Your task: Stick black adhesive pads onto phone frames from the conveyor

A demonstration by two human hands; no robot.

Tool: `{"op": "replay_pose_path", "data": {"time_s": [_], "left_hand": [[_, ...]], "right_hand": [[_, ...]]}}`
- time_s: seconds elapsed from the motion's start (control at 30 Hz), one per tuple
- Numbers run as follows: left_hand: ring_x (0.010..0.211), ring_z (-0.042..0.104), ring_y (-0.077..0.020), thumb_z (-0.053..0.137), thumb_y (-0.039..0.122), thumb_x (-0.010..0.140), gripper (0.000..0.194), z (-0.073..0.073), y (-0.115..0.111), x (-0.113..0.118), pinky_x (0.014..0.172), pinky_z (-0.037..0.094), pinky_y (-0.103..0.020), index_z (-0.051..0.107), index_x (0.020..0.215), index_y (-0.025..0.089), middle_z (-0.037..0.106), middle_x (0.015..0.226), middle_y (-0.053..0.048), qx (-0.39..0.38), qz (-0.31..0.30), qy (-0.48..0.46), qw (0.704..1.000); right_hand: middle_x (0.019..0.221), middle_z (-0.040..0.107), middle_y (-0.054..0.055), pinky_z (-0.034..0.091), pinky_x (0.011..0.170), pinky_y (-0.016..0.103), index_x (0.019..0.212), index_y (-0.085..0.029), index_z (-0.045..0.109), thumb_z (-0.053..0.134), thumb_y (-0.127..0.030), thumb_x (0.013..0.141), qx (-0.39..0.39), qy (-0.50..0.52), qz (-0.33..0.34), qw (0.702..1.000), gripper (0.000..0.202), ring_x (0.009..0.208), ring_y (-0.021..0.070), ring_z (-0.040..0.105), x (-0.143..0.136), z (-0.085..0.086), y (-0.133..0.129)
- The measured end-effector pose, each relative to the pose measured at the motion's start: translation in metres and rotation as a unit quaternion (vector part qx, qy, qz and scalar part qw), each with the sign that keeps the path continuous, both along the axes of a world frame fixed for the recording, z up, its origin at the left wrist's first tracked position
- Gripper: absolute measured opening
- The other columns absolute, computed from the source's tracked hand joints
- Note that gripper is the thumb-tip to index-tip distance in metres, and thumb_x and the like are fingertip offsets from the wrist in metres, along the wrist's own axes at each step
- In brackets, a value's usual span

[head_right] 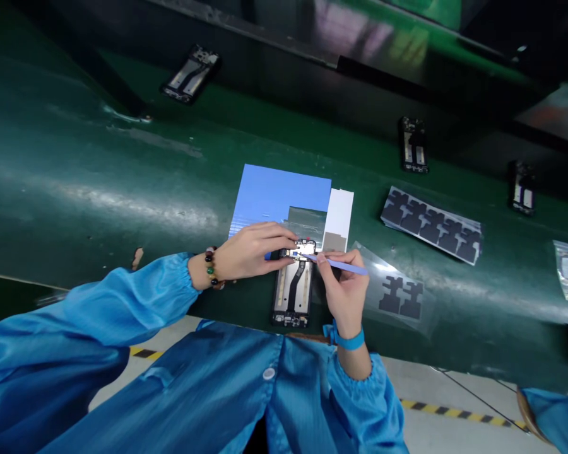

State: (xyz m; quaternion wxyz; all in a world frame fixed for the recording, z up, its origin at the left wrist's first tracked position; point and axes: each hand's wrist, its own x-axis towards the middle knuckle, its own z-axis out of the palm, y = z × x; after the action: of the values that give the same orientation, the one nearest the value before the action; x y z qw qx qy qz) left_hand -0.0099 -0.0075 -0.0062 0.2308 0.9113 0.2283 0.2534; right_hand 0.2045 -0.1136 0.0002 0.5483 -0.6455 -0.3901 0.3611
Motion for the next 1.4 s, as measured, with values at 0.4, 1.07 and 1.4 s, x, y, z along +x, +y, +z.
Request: {"op": "replay_pose_path", "data": {"time_s": [0.4,1.07,1.4], "left_hand": [[0.114,0.066,-0.0212,0.063,0.027,0.105,0.015,0.012,-0.005,-0.001,0.088,0.055,-0.036,0.076,0.101,0.021,0.075,0.125,-0.002,0.162,-0.031,0.084,0.983],[0.128,0.062,-0.0245,0.053,0.060,0.107,0.047,0.019,-0.041,0.104,0.107,0.049,-0.040,0.073,0.114,0.019,0.067,0.144,-0.009,0.189,-0.220,0.068,0.955],[0.130,0.058,-0.0301,0.053,0.061,0.106,0.050,0.013,-0.043,0.110,0.112,0.043,-0.044,0.066,0.123,0.016,0.067,0.139,-0.011,0.141,-0.188,0.085,0.968]], "right_hand": [[0.083,0.076,-0.002,0.053,0.112,0.051,0.085,-0.023,0.060,0.093,-0.032,0.077,0.073,-0.029,-0.161,0.984,0.035,0.087,0.0201,0.079,0.042,-0.001,-0.021],[0.082,0.078,-0.001,0.061,0.099,0.035,0.080,-0.023,0.063,0.099,-0.032,0.066,0.014,-0.044,-0.270,0.962,0.039,0.083,0.0174,0.079,0.151,-0.006,-0.097],[0.069,0.071,-0.007,0.063,0.089,0.029,0.076,-0.024,0.058,0.092,-0.025,0.067,0.115,0.103,-0.237,0.959,0.036,0.076,0.0137,0.077,0.131,0.006,-0.062]]}}
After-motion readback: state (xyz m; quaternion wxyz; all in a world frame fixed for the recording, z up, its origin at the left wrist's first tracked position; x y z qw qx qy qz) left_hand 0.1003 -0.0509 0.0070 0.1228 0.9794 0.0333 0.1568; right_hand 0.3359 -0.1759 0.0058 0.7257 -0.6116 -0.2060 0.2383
